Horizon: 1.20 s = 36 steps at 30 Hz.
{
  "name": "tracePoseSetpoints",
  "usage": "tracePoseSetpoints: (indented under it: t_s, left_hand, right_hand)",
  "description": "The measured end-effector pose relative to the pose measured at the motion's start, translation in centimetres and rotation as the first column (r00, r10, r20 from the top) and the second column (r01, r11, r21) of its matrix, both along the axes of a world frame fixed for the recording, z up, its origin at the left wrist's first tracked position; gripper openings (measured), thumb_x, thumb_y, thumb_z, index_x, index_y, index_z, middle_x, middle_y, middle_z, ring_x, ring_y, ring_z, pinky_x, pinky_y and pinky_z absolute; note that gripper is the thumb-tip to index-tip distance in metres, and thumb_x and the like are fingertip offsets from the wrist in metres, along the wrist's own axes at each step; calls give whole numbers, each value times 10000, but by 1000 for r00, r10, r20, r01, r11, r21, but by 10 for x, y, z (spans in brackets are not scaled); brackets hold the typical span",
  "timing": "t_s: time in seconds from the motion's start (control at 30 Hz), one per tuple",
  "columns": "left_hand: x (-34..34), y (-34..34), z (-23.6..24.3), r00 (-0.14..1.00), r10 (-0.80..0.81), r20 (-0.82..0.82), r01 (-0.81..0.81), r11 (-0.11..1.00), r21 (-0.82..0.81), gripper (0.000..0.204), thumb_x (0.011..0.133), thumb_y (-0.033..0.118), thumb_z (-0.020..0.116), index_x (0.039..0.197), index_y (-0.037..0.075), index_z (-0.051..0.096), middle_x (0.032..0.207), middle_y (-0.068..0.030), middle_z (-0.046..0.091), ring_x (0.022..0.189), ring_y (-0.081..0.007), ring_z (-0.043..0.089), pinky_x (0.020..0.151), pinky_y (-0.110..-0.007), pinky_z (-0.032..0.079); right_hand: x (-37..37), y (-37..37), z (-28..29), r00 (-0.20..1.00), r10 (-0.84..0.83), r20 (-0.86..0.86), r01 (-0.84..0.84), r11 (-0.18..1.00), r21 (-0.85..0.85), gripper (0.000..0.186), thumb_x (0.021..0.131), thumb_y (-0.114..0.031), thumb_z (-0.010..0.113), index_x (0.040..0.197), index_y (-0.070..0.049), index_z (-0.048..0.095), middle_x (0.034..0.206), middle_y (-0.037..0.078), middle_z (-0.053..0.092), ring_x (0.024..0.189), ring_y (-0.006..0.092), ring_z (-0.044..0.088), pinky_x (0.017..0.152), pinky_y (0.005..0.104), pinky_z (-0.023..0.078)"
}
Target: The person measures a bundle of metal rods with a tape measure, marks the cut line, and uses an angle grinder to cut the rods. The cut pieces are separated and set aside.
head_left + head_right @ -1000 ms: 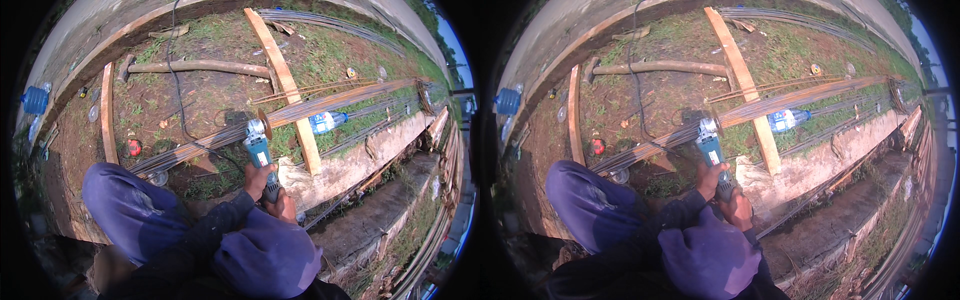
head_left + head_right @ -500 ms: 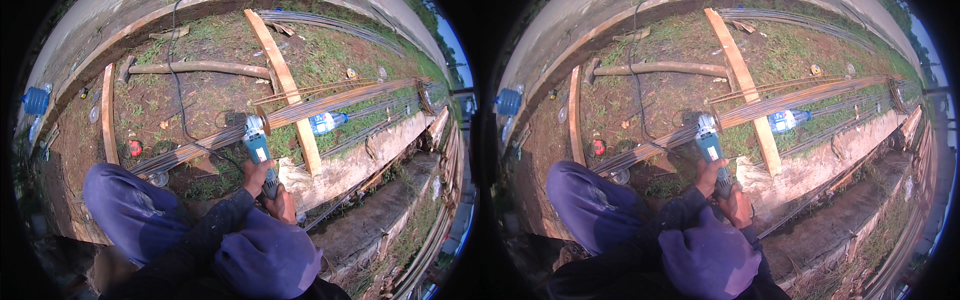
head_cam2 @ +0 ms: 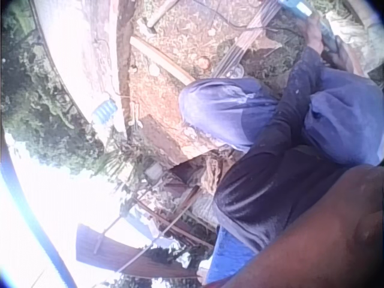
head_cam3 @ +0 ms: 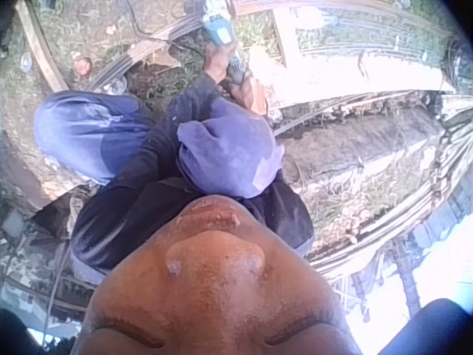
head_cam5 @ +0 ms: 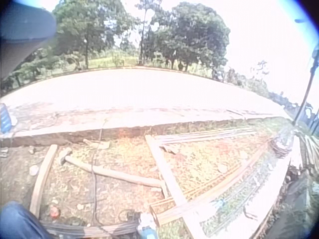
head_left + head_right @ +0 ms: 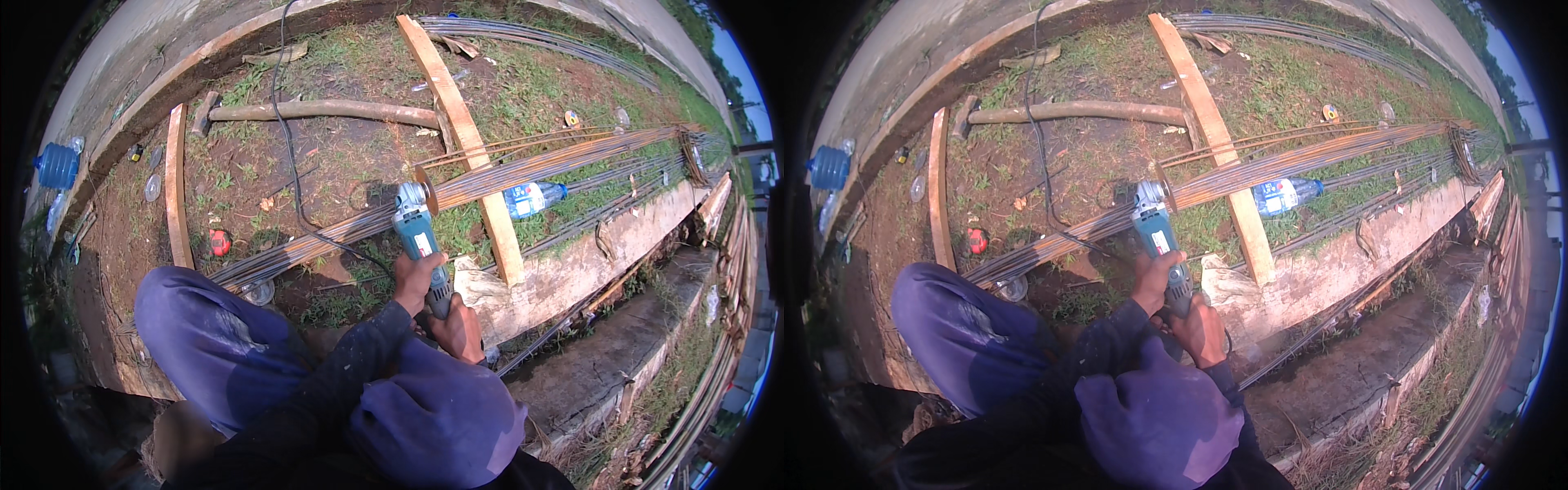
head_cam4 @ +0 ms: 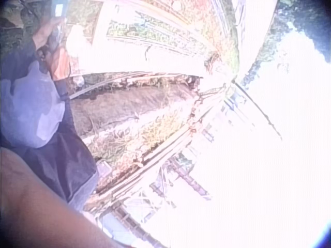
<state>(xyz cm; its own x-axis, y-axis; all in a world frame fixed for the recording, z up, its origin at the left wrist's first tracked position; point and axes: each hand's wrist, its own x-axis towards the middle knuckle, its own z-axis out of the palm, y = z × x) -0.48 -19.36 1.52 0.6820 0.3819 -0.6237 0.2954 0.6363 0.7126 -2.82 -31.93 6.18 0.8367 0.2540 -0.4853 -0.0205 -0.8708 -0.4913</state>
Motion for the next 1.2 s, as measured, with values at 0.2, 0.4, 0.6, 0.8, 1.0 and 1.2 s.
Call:
tracePoseSetpoints:
  t_s: [0.2, 0.4, 0.6, 0.8, 1.0, 1.2]
  left_hand:
    - [-2, 2, 2, 1000, 9, 7, -9, 1000, 6, 198, 770, 118, 740, 911, 35, 628, 820, -19, 624, 715, -135, 605, 655, -334, 490]
    - [-16, -13, 6, 997, -16, 80, 17, 1000, -21, 175, 780, 124, 747, 871, 45, 620, 801, -5, 615, 688, -113, 590, 628, -318, 479]
    - [-19, -15, 6, 996, 29, 83, -25, 999, -47, 160, 782, 124, 744, 849, 56, 615, 767, 5, 599, 666, -99, 580, 616, -311, 474]
    - [-12, -10, 3, 997, 18, 75, -15, 999, -32, 158, 779, 127, 748, 840, 56, 621, 761, 0, 608, 655, -105, 581, 607, -312, 471]
    - [-9, -7, 6, 999, -5, 42, 6, 1000, -26, 193, 770, 145, 732, 889, 42, 620, 794, -12, 602, 694, -125, 585, 643, -319, 470]
    - [-5, -4, 10, 1000, -9, 7, 9, 1000, 4, 240, 764, 168, 730, 934, 34, 627, 826, -26, 609, 726, -144, 589, 669, -333, 470]
  right_hand:
    - [-1, 3, 1, 1000, -12, -27, 11, 1000, -16, 426, 762, -248, 727, 974, 88, 572, 817, 350, 663, 815, 513, 671, 744, 538, 535]
    - [-17, -17, -9, 1000, -7, 25, 8, 999, -53, 454, 759, -317, 765, 955, 52, 588, 760, 317, 667, 744, 500, 670, 708, 570, 532]
    - [-22, -21, -9, 1000, -18, -5, 18, 999, -34, 465, 749, -322, 774, 963, 47, 590, 784, 311, 675, 770, 497, 674, 719, 573, 531]
    - [-11, -13, -6, 999, -28, -41, 26, 999, -42, 478, 736, -314, 778, 987, 43, 585, 798, 322, 672, 792, 499, 674, 719, 568, 533]
    - [-8, -10, -6, 999, -33, -25, 32, 999, -27, 466, 741, -296, 760, 993, 54, 582, 807, 326, 671, 801, 503, 670, 727, 555, 533]
    - [-3, -3, 3, 999, -26, -41, 25, 999, -37, 439, 745, -240, 739, 1009, 76, 586, 829, 327, 673, 829, 491, 678, 750, 526, 537]
